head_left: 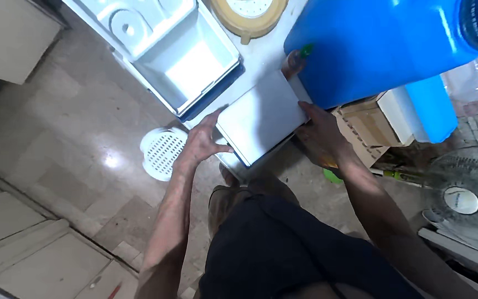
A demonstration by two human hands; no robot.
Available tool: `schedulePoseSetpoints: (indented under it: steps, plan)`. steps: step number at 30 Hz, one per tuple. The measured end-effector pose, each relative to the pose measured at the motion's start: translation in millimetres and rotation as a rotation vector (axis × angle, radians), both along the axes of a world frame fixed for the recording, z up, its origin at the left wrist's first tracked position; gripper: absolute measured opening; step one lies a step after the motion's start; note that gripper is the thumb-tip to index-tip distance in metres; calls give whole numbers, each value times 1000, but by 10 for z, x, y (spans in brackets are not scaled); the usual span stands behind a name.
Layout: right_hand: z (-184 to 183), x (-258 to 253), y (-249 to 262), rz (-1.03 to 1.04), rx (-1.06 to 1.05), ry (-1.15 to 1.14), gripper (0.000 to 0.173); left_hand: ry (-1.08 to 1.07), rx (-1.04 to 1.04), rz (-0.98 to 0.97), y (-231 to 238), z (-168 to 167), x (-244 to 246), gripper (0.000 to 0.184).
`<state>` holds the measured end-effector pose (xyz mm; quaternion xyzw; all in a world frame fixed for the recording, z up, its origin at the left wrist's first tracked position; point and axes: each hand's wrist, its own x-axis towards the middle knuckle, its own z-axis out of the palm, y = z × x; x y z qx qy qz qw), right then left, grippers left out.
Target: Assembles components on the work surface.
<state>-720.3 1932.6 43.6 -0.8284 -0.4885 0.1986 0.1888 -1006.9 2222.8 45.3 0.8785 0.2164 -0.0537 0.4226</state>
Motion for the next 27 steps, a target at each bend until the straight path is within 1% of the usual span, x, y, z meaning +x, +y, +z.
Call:
schedulePoseSetpoints:
  steps: [2,4,6,9,11,12,13,14,15,16,17,18,20,23,27]
  plan:
    - [-39,9,-23,54,45,-51,72,6,77,-47,30,-9,32,118]
    - [-51,13,-42,76,23,-72,72,18,134,-66,37,-15,65,116]
    - [-60,31,-54,99,2,-83,72,19,148,-64,43,-26,88,114]
    - [-124,35,-88,131,67,-133,70,1,164,-62,38,-42,75,114]
    - [-178,-14,-115,63,72,-154,71,4,143,-75,42,-35,76,116]
    - [-213,-90,-145,-28,99,-147,72,3,121,-82,41,-31,77,117]
    - [-217,-220,-166,-166,146,-107,74,-4,101,-82,42,-29,78,116]
    - [-157,-399,-170,-339,187,-4,76,-14,83,-75,43,-28,87,116]
    - [-66,-624,-179,-516,210,139,73,-20,69,-64,32,-24,94,116]
    - [65,-869,-183,-661,206,336,63,-24,66,-52,24,-27,96,116]
    - [158,-1087,-160,-766,219,551,51,-21,63,-42,19,-36,93,116]
    - [193,-1261,-115,-846,258,741,44,-13,61,-37,15,-56,86,116]
    - [221,-1468,35,-979,363,998,39,-5,54,-37,0,-107,88,117]
    - [267,-1510,144,-1139,395,1164,35,22,2,-11,-27,-123,122,122]
    - [308,-1463,267,-1251,325,1173,33,63,-53,-19,-24,-150,175,131]
